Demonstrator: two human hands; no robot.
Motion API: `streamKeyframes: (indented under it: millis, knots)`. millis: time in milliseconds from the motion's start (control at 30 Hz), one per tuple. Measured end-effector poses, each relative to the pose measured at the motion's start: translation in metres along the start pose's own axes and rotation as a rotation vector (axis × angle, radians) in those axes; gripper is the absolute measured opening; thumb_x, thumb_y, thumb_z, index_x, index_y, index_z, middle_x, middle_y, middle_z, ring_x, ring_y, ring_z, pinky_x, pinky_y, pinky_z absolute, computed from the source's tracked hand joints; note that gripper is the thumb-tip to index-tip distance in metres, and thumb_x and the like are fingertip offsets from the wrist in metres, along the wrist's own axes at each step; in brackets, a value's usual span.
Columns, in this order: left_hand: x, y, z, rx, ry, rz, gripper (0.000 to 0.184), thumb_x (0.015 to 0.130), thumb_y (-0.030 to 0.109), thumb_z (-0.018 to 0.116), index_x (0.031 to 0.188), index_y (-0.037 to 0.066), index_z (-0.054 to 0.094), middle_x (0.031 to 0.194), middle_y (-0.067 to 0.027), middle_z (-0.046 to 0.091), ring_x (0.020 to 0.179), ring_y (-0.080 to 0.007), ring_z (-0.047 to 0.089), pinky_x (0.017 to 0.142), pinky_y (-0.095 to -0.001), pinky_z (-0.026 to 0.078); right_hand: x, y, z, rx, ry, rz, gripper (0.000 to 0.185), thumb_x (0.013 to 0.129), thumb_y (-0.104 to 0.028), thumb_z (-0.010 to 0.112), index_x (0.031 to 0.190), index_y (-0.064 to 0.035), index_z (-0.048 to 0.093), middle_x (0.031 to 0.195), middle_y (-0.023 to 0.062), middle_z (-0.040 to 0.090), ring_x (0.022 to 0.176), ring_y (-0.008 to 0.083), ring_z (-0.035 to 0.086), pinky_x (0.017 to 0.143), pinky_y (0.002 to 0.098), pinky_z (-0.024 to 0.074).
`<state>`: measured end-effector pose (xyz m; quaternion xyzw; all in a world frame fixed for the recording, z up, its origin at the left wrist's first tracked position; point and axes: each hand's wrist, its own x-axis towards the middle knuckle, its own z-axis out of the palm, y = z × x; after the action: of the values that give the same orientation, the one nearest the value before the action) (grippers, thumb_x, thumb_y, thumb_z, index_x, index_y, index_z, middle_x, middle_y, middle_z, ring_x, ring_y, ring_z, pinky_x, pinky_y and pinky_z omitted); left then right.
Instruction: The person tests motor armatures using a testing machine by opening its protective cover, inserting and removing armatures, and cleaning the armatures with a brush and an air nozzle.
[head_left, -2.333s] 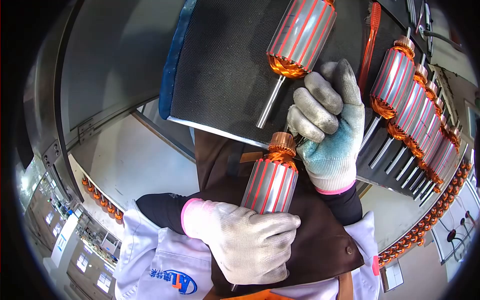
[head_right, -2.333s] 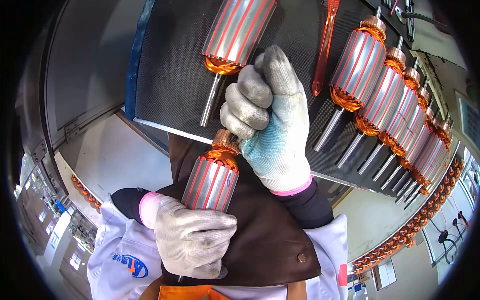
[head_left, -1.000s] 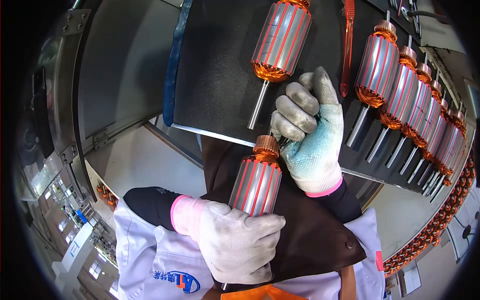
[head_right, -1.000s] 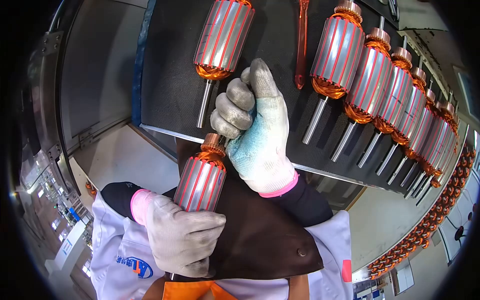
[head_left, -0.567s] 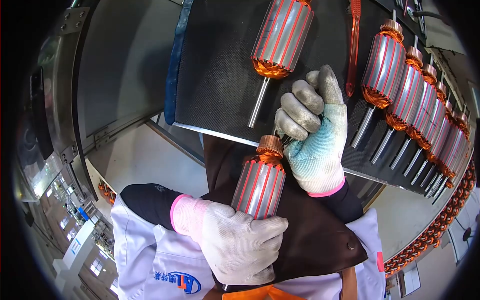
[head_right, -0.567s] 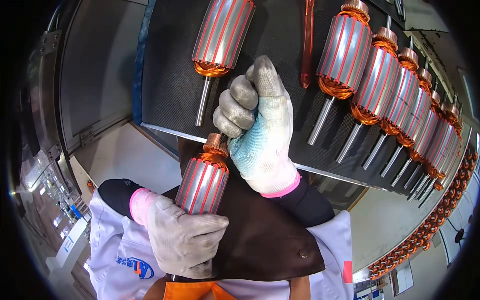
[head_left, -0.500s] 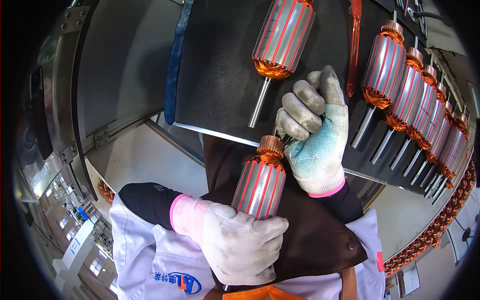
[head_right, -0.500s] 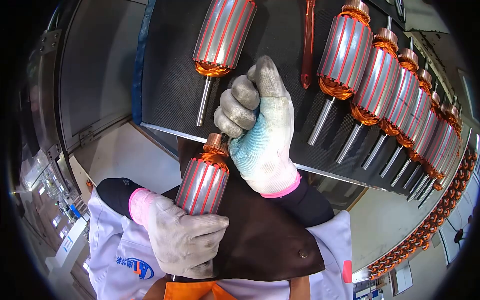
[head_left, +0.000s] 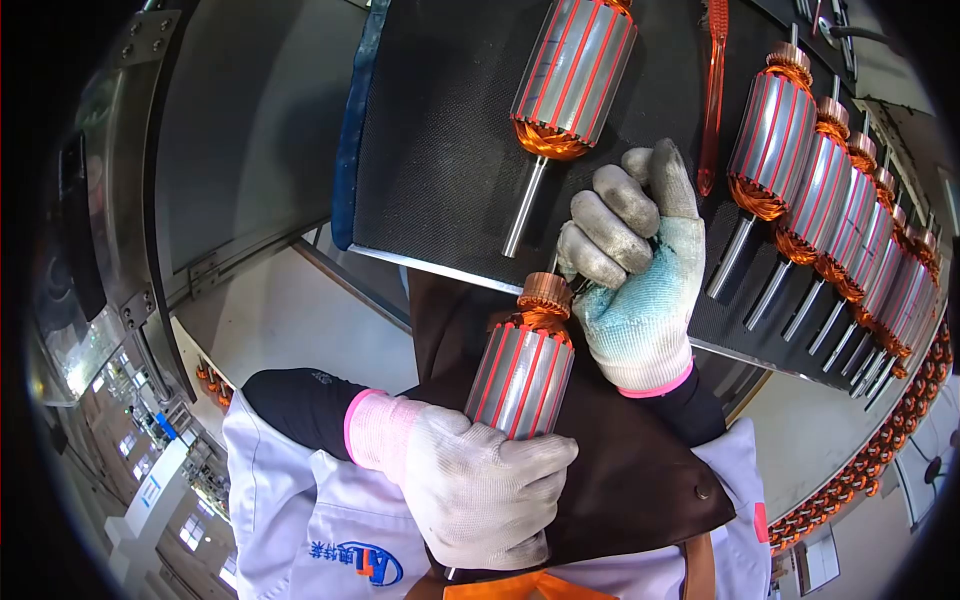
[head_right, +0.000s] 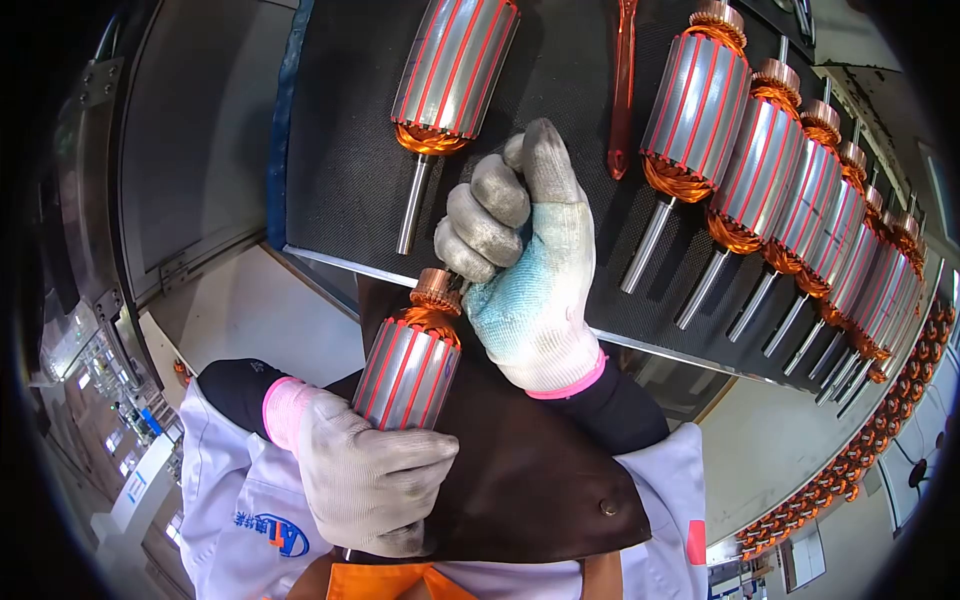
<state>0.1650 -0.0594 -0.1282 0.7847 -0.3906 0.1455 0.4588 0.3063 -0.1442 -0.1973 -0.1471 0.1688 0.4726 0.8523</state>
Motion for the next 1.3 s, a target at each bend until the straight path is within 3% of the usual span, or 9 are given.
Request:
streamKeyframes:
  millis: [33,300,433,567,733,833,967,1300]
  knots:
    - [-0.001,-0.002,0.000,-0.027,0.005,0.056,0.014,0.067,0.018,0.060,0.068,0.005,0.057,0.062,-0.0106,0.056,0.061,-0.0255,0.060,0.072,-0.0528,0.052,-0.001,0.000,-0.001,0.020,-0.006,0.005,0.023,0.098,-0.035,0.054,0.088,-0.0139,0.052,0.063,-0.0070,0.031,0.047,0.0035,0.029,0.042,0.0193,0.0261]
    - [-0.003,0.001,0.007,0.074,0.054,0.054,0.013,0.071,0.018,0.060,0.069,0.005,0.058,0.065,-0.0110,0.058,0.065,-0.0279,0.062,0.074,-0.0542,0.053,0.002,0.000,-0.003,-0.002,-0.029,0.033,0.024,0.098,-0.035,0.053,0.087,-0.0141,0.050,0.063,-0.0067,0.033,0.047,0.0033,0.031,0.041,0.0190,0.0272]
    - [0.001,-0.002,-0.003,-0.091,-0.033,0.030,0.014,0.071,0.019,0.060,0.071,0.005,0.059,0.066,-0.0115,0.058,0.067,-0.0289,0.063,0.075,-0.0539,0.053,0.001,0.000,-0.002,-0.047,-0.048,0.018,0.024,0.097,-0.035,0.054,0.086,-0.0147,0.049,0.062,-0.0066,0.034,0.046,0.0031,0.032,0.040,0.0188,0.0281]
    - [0.001,-0.004,-0.001,-0.042,0.092,0.052,0.015,0.071,0.019,0.060,0.071,0.004,0.060,0.066,-0.0116,0.058,0.067,-0.0295,0.064,0.077,-0.0539,0.053,0.002,0.002,0.004,-0.054,-0.056,-0.008,0.022,0.100,-0.030,0.049,0.087,-0.0122,0.051,0.061,-0.0060,0.035,0.044,0.0030,0.031,0.035,0.0173,0.0289]
    - [0.001,-0.003,0.000,-0.084,0.031,0.062,0.014,0.070,0.018,0.060,0.072,0.004,0.060,0.066,-0.0125,0.059,0.067,-0.0301,0.064,0.077,-0.0545,0.053,0.003,0.000,0.015,-0.157,-0.087,0.025,0.022,0.101,-0.028,0.047,0.085,-0.0129,0.048,0.060,-0.0061,0.035,0.042,0.0024,0.030,0.033,0.0161,0.0279]
    - [-0.001,0.000,0.009,0.090,0.137,0.021,0.015,0.070,0.019,0.060,0.072,0.004,0.060,0.067,-0.0141,0.060,0.068,-0.0308,0.064,0.078,-0.0547,0.053,0.004,-0.003,0.019,-0.230,-0.082,0.068,0.022,0.100,-0.028,0.048,0.084,-0.0134,0.046,0.060,-0.0061,0.034,0.042,0.0022,0.030,0.033,0.0160,0.0270]
    - [-0.001,-0.003,-0.006,-0.036,-0.057,0.050,0.018,0.069,0.020,0.060,0.073,0.003,0.061,0.068,-0.0159,0.061,0.069,-0.0314,0.064,0.078,-0.0543,0.053,0.006,-0.003,0.021,-0.284,-0.093,0.108,0.023,0.100,-0.029,0.049,0.084,-0.0136,0.045,0.060,-0.0060,0.034,0.041,0.0018,0.029,0.033,0.0161,0.0258]
    - [0.002,-0.003,-0.007,-0.049,-0.024,0.010,0.020,0.067,0.024,0.060,0.073,0.004,0.061,0.066,-0.0140,0.059,0.066,-0.0311,0.063,0.078,-0.0525,0.053,0.013,-0.008,0.019,-0.313,-0.143,0.225,0.023,0.100,-0.030,0.048,0.087,-0.0115,0.048,0.060,-0.0061,0.033,0.042,0.0010,0.029,0.034,0.0158,0.0255]
